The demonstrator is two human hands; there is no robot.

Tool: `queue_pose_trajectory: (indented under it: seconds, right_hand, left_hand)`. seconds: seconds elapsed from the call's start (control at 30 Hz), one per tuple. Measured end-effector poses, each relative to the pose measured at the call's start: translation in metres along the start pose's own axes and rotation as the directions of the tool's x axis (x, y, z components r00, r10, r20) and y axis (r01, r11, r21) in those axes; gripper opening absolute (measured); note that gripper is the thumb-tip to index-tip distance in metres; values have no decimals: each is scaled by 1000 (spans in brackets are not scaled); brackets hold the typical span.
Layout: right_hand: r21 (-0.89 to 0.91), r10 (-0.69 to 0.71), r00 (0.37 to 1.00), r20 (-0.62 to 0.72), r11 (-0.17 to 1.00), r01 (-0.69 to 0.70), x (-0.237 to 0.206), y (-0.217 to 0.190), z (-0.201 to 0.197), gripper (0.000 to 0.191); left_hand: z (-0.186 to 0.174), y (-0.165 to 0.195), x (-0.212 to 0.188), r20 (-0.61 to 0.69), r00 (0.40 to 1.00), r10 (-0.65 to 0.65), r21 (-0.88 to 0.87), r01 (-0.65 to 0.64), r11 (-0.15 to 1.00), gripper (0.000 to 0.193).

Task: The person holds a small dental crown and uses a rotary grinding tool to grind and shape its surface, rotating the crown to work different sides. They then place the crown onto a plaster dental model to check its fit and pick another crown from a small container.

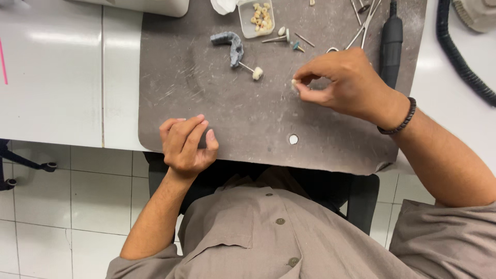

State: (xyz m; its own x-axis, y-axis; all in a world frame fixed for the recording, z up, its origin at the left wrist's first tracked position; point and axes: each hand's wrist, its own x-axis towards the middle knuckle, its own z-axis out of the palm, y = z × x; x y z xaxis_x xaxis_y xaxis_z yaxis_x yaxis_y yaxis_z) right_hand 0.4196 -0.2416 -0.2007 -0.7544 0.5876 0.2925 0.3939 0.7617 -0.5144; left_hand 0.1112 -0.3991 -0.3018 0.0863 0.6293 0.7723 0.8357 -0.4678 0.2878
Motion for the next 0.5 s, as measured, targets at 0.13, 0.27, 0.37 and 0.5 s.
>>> queue_pose_trajectory:
  seconds: [0.13, 0.27, 0.37, 0.5]
  right_hand:
    - [194, 144, 989, -45, 972, -133, -22, -56, 5, 9]
    - [319, 330, 940, -89, 903, -287, -44, -119, 18, 13]
    - [375, 365, 917, -159, 882, -285, -58, -161, 30, 18]
    - [418, 312, 921, -233, 887, -195, -73, -195, 38, 22]
  left_hand:
    - [-11, 15, 22, 38, 999, -31, -200, 38, 979, 19]
    - [-36, 57, 36, 236, 963, -133, -636, 256, 728, 32]
    - [-53, 90, 34, 304, 946, -113, -749, 311, 585, 32]
    - [-68, 109, 27, 258, 955, -143, -809, 295, 509, 25]
